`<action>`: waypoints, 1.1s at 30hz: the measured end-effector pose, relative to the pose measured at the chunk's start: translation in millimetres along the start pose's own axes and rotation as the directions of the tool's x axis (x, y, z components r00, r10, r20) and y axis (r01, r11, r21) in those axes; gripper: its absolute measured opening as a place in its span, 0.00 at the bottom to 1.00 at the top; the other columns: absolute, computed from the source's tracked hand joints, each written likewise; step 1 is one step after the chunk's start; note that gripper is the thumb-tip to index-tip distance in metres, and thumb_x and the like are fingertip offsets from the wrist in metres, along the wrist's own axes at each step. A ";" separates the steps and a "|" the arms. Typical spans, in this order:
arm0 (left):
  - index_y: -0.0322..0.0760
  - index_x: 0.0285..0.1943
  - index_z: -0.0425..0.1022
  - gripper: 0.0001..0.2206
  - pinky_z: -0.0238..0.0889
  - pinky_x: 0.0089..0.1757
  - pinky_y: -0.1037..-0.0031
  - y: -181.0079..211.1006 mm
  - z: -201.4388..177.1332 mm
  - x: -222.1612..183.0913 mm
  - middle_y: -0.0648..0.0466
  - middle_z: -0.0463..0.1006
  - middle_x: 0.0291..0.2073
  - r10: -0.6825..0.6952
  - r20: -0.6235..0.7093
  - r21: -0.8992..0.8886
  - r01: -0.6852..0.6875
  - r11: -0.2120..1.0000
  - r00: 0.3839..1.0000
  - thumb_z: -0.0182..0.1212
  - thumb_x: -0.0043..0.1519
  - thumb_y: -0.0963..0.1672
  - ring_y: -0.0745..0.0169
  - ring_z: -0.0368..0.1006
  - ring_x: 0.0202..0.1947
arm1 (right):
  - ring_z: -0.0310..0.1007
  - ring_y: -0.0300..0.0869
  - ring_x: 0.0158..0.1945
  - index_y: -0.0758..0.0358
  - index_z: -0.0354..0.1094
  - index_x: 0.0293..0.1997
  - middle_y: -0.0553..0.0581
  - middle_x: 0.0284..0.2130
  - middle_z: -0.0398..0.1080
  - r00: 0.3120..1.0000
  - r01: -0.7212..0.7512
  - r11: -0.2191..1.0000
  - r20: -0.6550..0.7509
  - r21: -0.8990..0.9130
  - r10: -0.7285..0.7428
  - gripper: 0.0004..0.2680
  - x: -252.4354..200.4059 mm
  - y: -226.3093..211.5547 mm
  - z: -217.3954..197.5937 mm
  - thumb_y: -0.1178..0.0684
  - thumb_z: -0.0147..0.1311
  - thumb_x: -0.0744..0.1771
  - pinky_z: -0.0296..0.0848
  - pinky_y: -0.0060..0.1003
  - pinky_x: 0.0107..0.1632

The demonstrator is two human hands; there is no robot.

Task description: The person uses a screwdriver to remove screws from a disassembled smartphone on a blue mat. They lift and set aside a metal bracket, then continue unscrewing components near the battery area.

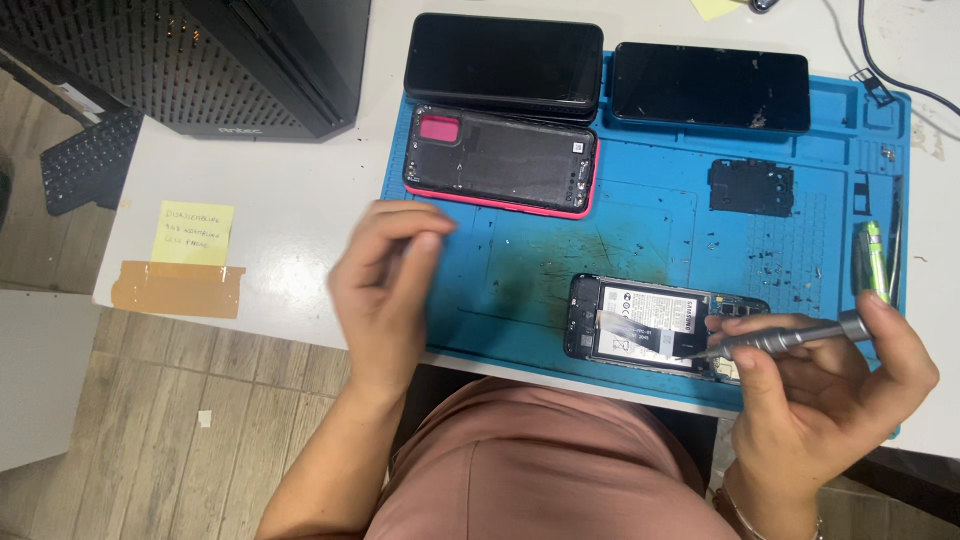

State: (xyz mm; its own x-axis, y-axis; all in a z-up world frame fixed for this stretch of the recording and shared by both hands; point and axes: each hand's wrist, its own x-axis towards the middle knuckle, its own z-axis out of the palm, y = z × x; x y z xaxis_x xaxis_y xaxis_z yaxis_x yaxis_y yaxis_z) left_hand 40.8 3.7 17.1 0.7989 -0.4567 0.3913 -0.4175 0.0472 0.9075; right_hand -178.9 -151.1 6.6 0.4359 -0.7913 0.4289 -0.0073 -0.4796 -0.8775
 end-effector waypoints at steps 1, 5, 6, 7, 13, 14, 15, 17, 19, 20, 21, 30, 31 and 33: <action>0.34 0.41 0.75 0.07 0.64 0.51 0.70 2.0 -2.1 -0.8 0.48 0.76 0.39 0.035 -0.111 -0.054 -0.041 0.998 0.993 0.52 0.69 0.41 0.56 0.72 0.45 | 0.73 0.59 0.38 0.61 0.43 0.71 0.79 0.37 0.66 1.000 -0.007 1.000 -0.001 -0.005 0.007 0.23 -0.2 -0.2 -0.1 0.63 0.55 0.70 0.81 0.51 0.52; 0.36 0.32 0.69 0.13 0.47 0.30 0.81 -10.6 0.7 -3.1 0.50 0.68 0.31 -0.016 -0.374 -0.319 -0.113 0.941 0.927 0.50 0.67 0.47 0.69 0.59 0.29 | 0.73 0.59 0.37 0.62 0.42 0.70 0.79 0.36 0.67 0.999 0.030 0.999 0.027 -0.026 -0.029 0.23 0.6 3.0 -2.8 0.62 0.54 0.70 0.82 0.52 0.51; 0.38 0.29 0.63 0.14 0.39 0.25 0.82 -8.8 -0.4 -3.3 0.54 0.59 0.27 -0.058 -0.376 -0.436 -0.122 0.892 0.925 0.51 0.66 0.48 0.72 0.49 0.23 | 0.73 0.59 0.37 0.61 0.42 0.71 0.79 0.36 0.66 1.000 0.022 1.000 0.022 -0.010 -0.022 0.23 0.3 3.6 -2.8 0.62 0.54 0.70 0.82 0.52 0.52; 0.40 0.26 0.56 0.17 0.30 0.20 0.82 -7.0 -1.5 -3.5 0.57 0.50 0.23 -0.099 -0.373 -0.546 -0.132 0.828 0.923 0.51 0.66 0.49 0.75 0.39 0.17 | 0.73 0.59 0.38 0.60 0.42 0.71 0.79 0.37 0.66 1.000 0.015 1.000 0.018 0.006 -0.015 0.23 0.1 4.3 -2.7 0.62 0.54 0.70 0.81 0.53 0.53; 0.45 0.27 0.44 0.20 0.27 0.18 0.78 -18.5 -1.3 -13.1 0.62 0.40 0.17 -0.033 -0.345 -0.578 -0.184 0.795 0.938 0.51 0.67 0.48 0.76 0.35 0.14 | 0.73 0.59 0.38 0.62 0.42 0.71 0.78 0.37 0.66 1.000 0.011 1.000 0.023 -0.018 -0.011 0.23 0.2 2.1 -2.6 0.63 0.54 0.70 0.81 0.51 0.51; 0.45 0.27 0.44 0.20 0.27 0.18 0.78 -19.7 -1.7 -14.2 0.62 0.40 0.17 -0.033 -0.345 -0.578 -0.185 0.795 0.938 0.51 0.67 0.48 0.76 0.35 0.14 | 0.73 0.59 0.38 0.62 0.42 0.71 0.78 0.37 0.66 1.000 0.012 1.000 0.022 -0.018 -0.011 0.23 0.4 2.5 -2.5 0.63 0.54 0.70 0.81 0.51 0.51; 0.45 0.24 0.45 0.21 0.27 0.18 0.77 -20.9 -2.0 -15.4 0.62 0.39 0.16 -0.017 -0.315 -0.594 -0.183 0.784 0.949 0.50 0.68 0.50 0.75 0.34 0.13 | 0.73 0.59 0.38 0.61 0.42 0.71 0.78 0.36 0.66 1.000 0.015 1.000 0.024 -0.008 -0.015 0.23 0.5 3.0 -2.4 0.63 0.54 0.70 0.81 0.51 0.51; 0.45 0.22 0.45 0.22 0.28 0.18 0.77 -20.8 -1.5 -18.9 0.62 0.39 0.15 -0.001 -0.285 -0.609 -0.181 0.772 0.959 0.48 0.69 0.51 0.75 0.34 0.12 | 0.73 0.58 0.38 0.61 0.43 0.71 0.78 0.36 0.66 1.000 0.018 1.000 0.026 0.002 -0.018 0.23 0.6 4.2 -2.6 0.62 0.54 0.70 0.82 0.51 0.51; 0.45 0.22 0.45 0.25 0.30 0.19 0.76 -18.2 1.0 -23.2 0.61 0.38 0.15 -0.021 -0.230 -0.592 -0.123 0.796 0.973 0.48 0.69 0.55 0.73 0.34 0.12 | 0.73 0.59 0.37 0.61 0.42 0.71 0.78 0.36 0.66 0.999 0.022 1.000 0.030 0.015 -0.022 0.23 0.8 5.8 -3.5 0.63 0.54 0.70 0.81 0.51 0.50; 0.45 0.22 0.45 0.25 0.30 0.19 0.76 -18.9 1.1 -24.3 0.61 0.38 0.15 -0.020 -0.228 -0.593 -0.123 0.795 0.973 0.48 0.69 0.55 0.73 0.34 0.12 | 0.73 0.59 0.37 0.61 0.42 0.71 0.78 0.36 0.66 0.999 0.022 1.000 0.028 0.014 -0.022 0.23 1.0 5.6 -3.4 0.63 0.54 0.70 0.81 0.51 0.50; 0.44 0.22 0.45 0.26 0.31 0.19 0.76 -19.7 1.3 -25.3 0.60 0.38 0.15 0.009 -0.202 -0.573 -0.125 0.810 0.979 0.49 0.69 0.55 0.72 0.34 0.13 | 0.73 0.58 0.37 0.60 0.42 0.70 0.77 0.36 0.66 0.999 0.028 0.999 0.032 0.021 -0.029 0.23 1.3 5.3 -3.4 0.63 0.54 0.70 0.82 0.53 0.52; 0.41 0.21 0.49 0.24 0.34 0.22 0.76 -15.2 5.4 -17.5 0.59 0.42 0.16 -0.026 -0.116 -0.498 -0.035 0.866 0.993 0.49 0.69 0.51 0.70 0.40 0.16 | 0.75 0.58 0.36 0.62 0.43 0.69 0.74 0.37 0.63 0.997 0.081 0.995 0.014 0.051 -0.082 0.23 3.0 13.0 -6.0 0.63 0.55 0.69 0.83 0.50 0.47; 0.41 0.21 0.49 0.24 0.34 0.22 0.76 -14.9 6.3 -17.1 0.59 0.43 0.16 -0.014 -0.111 -0.497 -0.043 0.867 0.994 0.49 0.69 0.51 0.70 0.40 0.16 | 0.75 0.57 0.36 0.62 0.43 0.69 0.74 0.35 0.65 0.997 0.076 0.995 0.012 0.060 -0.077 0.23 3.3 11.9 -6.6 0.62 0.55 0.69 0.83 0.49 0.46; 0.40 0.22 0.50 0.23 0.36 0.23 0.76 -17.8 8.1 -18.3 0.59 0.44 0.17 0.004 -0.113 -0.473 -0.058 0.879 0.994 0.49 0.69 0.51 0.69 0.42 0.17 | 0.74 0.57 0.35 0.61 0.43 0.69 0.75 0.34 0.66 0.997 0.073 0.994 -0.006 0.075 -0.073 0.23 4.5 9.5 -6.3 0.59 0.55 0.69 0.83 0.49 0.46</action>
State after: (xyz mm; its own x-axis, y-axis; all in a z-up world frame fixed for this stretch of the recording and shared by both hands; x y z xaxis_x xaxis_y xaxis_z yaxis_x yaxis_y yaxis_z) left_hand 30.1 4.0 -7.4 0.8408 -0.3534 0.4100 -0.2080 0.4883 0.8475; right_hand -182.7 -161.6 1.4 0.4300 -0.7562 0.4932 0.0925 -0.5066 -0.8572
